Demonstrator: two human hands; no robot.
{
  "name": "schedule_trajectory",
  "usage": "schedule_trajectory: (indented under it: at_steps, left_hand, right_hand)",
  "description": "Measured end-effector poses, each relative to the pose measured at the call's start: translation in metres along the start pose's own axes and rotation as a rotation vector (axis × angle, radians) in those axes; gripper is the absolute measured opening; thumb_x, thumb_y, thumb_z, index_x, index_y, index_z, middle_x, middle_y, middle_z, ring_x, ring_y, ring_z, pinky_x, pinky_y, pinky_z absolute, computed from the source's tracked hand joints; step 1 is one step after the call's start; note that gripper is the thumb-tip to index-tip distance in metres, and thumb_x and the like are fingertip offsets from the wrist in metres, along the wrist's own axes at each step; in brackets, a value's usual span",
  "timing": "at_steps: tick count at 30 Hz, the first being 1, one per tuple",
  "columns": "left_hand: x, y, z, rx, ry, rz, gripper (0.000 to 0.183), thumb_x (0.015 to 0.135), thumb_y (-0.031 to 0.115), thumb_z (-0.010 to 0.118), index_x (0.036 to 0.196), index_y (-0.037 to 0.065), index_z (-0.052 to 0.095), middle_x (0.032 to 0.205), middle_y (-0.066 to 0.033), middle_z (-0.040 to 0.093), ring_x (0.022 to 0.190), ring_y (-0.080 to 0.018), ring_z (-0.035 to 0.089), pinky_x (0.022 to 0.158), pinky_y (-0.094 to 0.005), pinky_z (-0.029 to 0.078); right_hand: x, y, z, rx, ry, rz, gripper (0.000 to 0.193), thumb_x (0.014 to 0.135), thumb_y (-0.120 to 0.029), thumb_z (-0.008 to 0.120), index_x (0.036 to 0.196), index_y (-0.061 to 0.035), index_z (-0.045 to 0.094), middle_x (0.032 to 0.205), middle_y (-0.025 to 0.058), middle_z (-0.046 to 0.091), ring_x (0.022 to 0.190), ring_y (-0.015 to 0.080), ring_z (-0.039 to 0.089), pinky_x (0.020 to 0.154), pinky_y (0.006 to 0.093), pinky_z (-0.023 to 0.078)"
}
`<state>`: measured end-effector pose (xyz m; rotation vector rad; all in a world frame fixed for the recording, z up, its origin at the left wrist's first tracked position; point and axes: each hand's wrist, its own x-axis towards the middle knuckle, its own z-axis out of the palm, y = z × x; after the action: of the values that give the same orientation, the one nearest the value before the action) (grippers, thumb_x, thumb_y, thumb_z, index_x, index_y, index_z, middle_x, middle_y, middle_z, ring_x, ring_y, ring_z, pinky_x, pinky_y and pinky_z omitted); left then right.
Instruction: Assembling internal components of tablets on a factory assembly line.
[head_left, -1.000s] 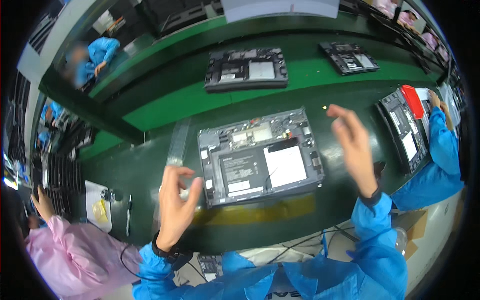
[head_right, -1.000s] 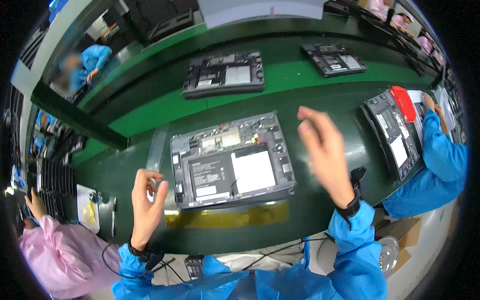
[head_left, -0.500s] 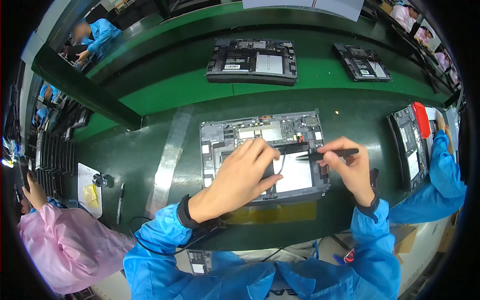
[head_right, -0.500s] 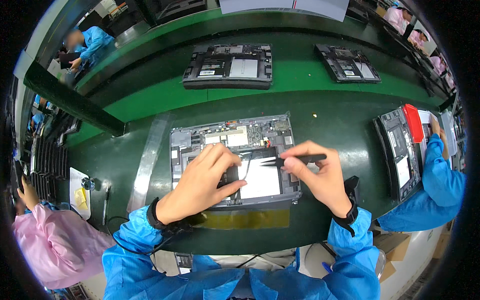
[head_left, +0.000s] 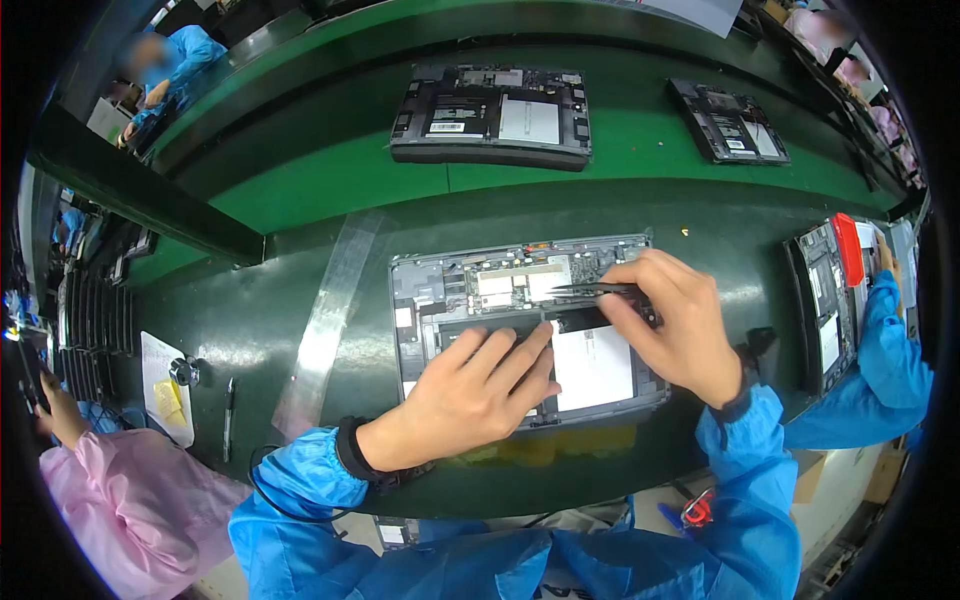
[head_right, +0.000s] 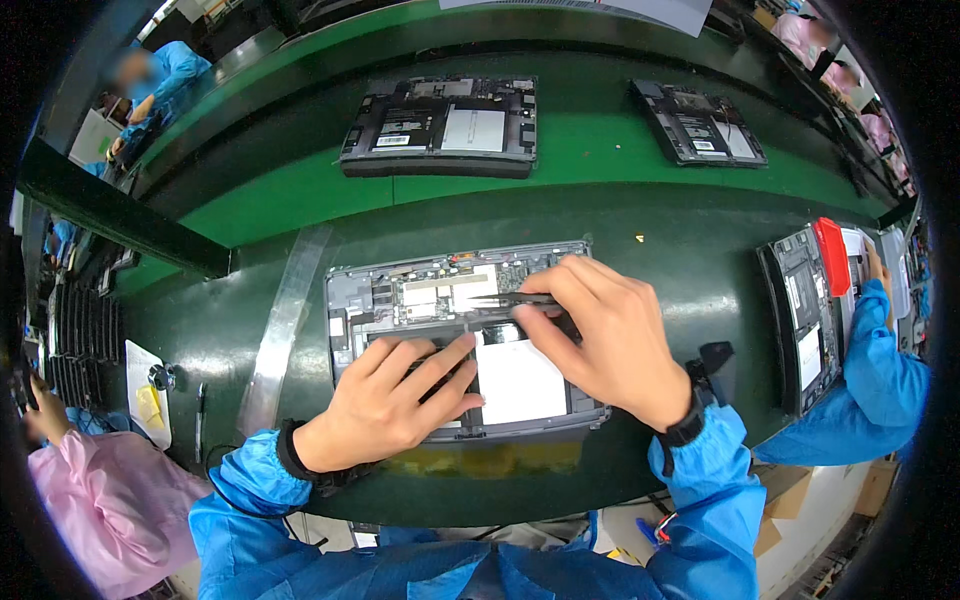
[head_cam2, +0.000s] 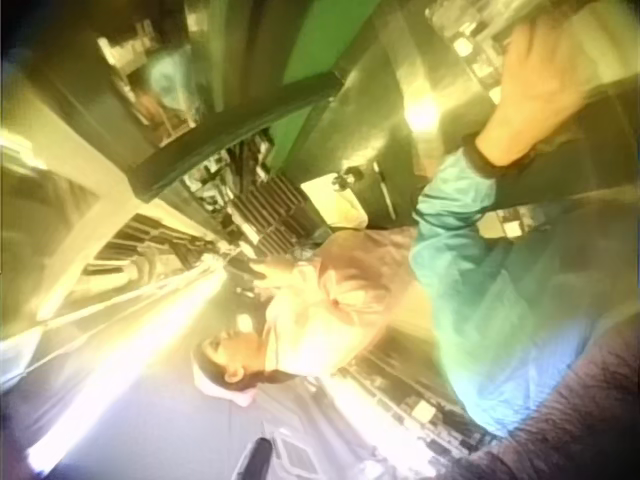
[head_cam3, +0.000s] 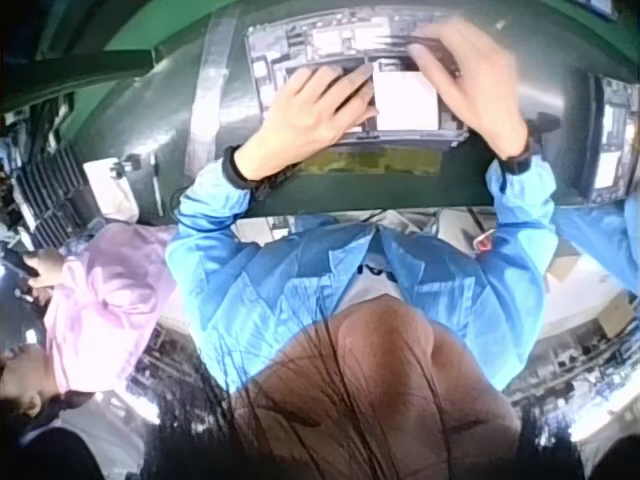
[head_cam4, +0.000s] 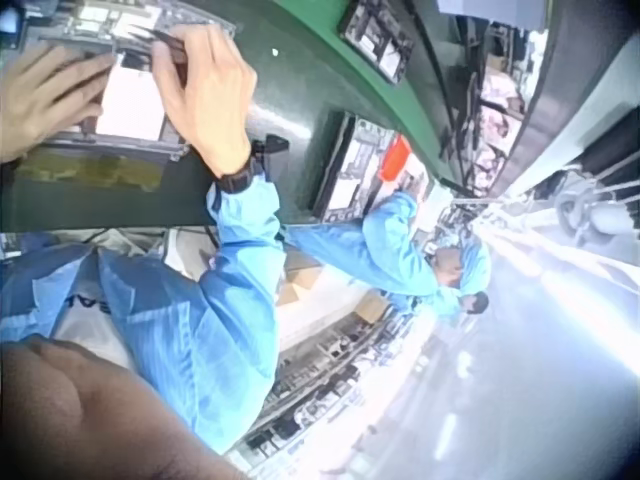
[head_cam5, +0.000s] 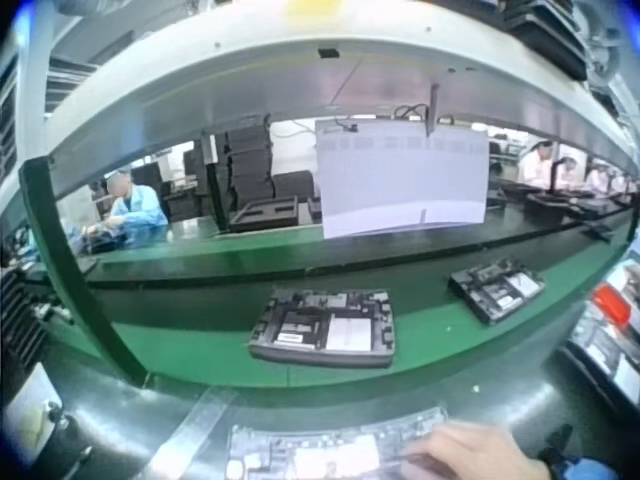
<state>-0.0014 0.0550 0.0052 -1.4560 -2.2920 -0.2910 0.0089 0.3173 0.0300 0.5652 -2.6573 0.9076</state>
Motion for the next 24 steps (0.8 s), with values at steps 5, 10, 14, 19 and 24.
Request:
schedule_trajectory:
  at_steps: [5, 10, 14, 19, 24]
  left_hand:
    - [0.002, -0.003, 0.002, -0.028, -0.008, -0.005, 0.045, 0.084, 0.033, 0.083, 0.117, 0.004, 0.075, 0.127, -0.0051, 0.071, 0.097, -0.0202, 0.063, 0.080, -0.0321, 0.050]
    - [0.003, -0.007, 0.003, -0.120, -0.026, -0.014, 0.043, 0.084, 0.030, 0.083, 0.117, 0.003, 0.075, 0.129, -0.0055, 0.071, 0.099, -0.0203, 0.063, 0.080, -0.0326, 0.051]
    - [0.005, -0.005, 0.006, -0.116, -0.021, -0.012, 0.041, 0.085, 0.028, 0.083, 0.116, 0.003, 0.075, 0.130, -0.0057, 0.071, 0.099, -0.0207, 0.063, 0.079, -0.0325, 0.050]
    - [0.008, -0.004, 0.006, -0.116, -0.033, -0.003, 0.041, 0.084, 0.027, 0.084, 0.116, 0.002, 0.075, 0.132, -0.0058, 0.070, 0.099, -0.0208, 0.062, 0.079, -0.0323, 0.050]
    - [0.012, -0.002, 0.008, -0.137, -0.033, -0.016, 0.041, 0.083, 0.026, 0.085, 0.115, 0.002, 0.075, 0.132, -0.0055, 0.070, 0.099, -0.0209, 0.063, 0.078, -0.0324, 0.050]
  right_hand:
    - [-0.010, 0.017, 0.020, 0.093, 0.147, -0.066, 0.023, 0.081, -0.012, 0.088, 0.101, -0.0058, 0.079, 0.090, 0.0065, 0.067, 0.067, 0.0220, 0.065, 0.057, 0.0343, 0.051]
    - [-0.014, 0.020, 0.020, 0.044, 0.133, -0.088, 0.028, 0.077, -0.010, 0.089, 0.104, -0.0070, 0.083, 0.091, 0.0047, 0.068, 0.063, 0.0158, 0.063, 0.055, 0.0300, 0.049]
    - [-0.010, 0.020, 0.019, 0.026, 0.123, -0.113, 0.028, 0.077, -0.010, 0.088, 0.105, -0.0067, 0.083, 0.091, 0.0040, 0.068, 0.062, 0.0149, 0.063, 0.054, 0.0291, 0.050]
    - [-0.014, 0.022, 0.017, 0.005, 0.128, -0.138, 0.026, 0.078, -0.009, 0.088, 0.104, -0.0061, 0.083, 0.090, 0.0040, 0.069, 0.064, 0.0160, 0.065, 0.056, 0.0300, 0.052]
    - [-0.017, 0.023, 0.012, 0.001, 0.139, -0.114, 0.025, 0.078, -0.009, 0.088, 0.103, -0.0056, 0.083, 0.090, 0.0046, 0.069, 0.066, 0.0170, 0.067, 0.057, 0.0303, 0.053]
